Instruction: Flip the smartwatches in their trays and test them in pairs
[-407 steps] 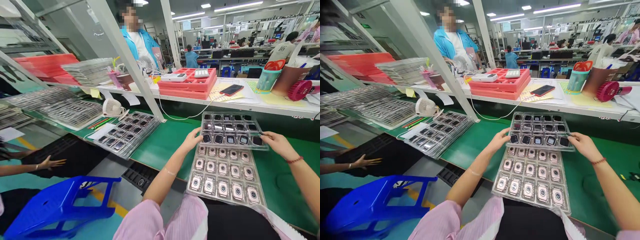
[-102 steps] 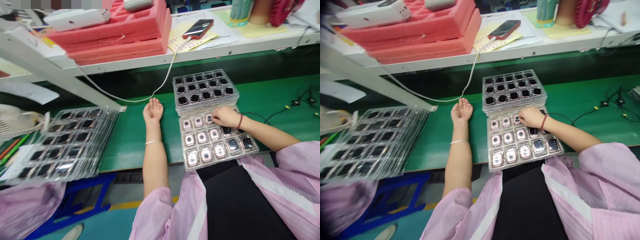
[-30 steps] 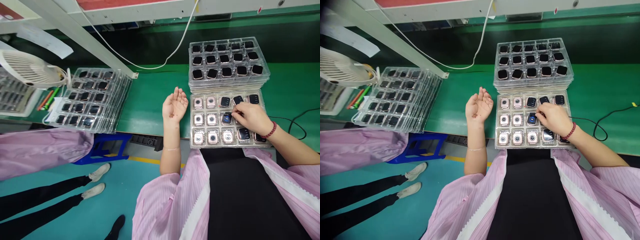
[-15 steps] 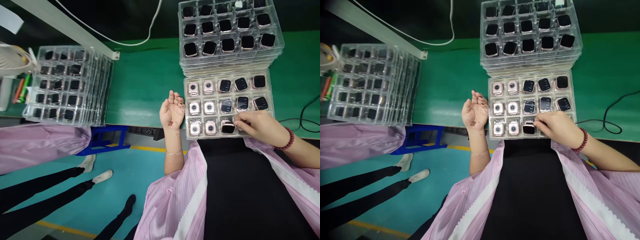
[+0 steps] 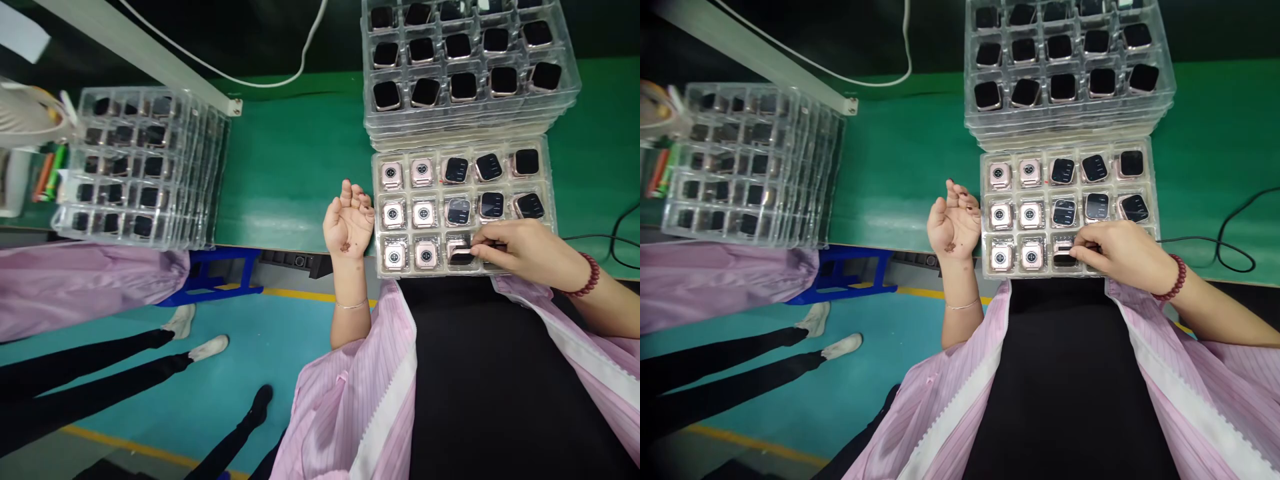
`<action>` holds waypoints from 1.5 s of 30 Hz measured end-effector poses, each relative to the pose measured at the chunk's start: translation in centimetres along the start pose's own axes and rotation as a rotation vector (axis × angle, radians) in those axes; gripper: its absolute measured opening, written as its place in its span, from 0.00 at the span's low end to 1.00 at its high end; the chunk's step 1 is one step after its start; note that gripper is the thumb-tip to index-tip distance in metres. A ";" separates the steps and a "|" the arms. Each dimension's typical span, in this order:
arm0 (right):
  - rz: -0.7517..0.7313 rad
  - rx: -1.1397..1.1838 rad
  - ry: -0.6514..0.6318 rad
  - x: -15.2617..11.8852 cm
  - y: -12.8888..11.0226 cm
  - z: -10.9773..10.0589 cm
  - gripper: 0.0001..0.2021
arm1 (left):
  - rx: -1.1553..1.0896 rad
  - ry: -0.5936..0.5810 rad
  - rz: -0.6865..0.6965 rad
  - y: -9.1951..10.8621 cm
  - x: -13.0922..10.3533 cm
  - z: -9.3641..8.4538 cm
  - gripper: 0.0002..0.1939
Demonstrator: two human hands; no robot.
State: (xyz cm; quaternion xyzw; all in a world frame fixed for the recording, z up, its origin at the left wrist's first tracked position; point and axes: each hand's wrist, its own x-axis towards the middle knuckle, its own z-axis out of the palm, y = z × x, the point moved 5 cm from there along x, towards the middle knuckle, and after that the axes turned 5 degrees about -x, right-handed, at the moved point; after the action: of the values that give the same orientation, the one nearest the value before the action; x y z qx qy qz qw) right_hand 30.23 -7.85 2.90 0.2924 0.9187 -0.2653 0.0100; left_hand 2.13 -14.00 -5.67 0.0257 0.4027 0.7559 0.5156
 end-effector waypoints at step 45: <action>-0.018 -0.131 -0.068 9.3 -0.9 -1.7 0.15 | -0.066 -0.072 -0.061 0.1 0.0 -0.4 0.14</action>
State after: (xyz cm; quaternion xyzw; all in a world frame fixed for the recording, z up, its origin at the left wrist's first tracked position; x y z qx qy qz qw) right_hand 22.24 -2.64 3.13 0.2735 0.9358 -0.2147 0.0580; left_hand 1.90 -14.26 -5.91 0.0235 0.3594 0.7513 0.5531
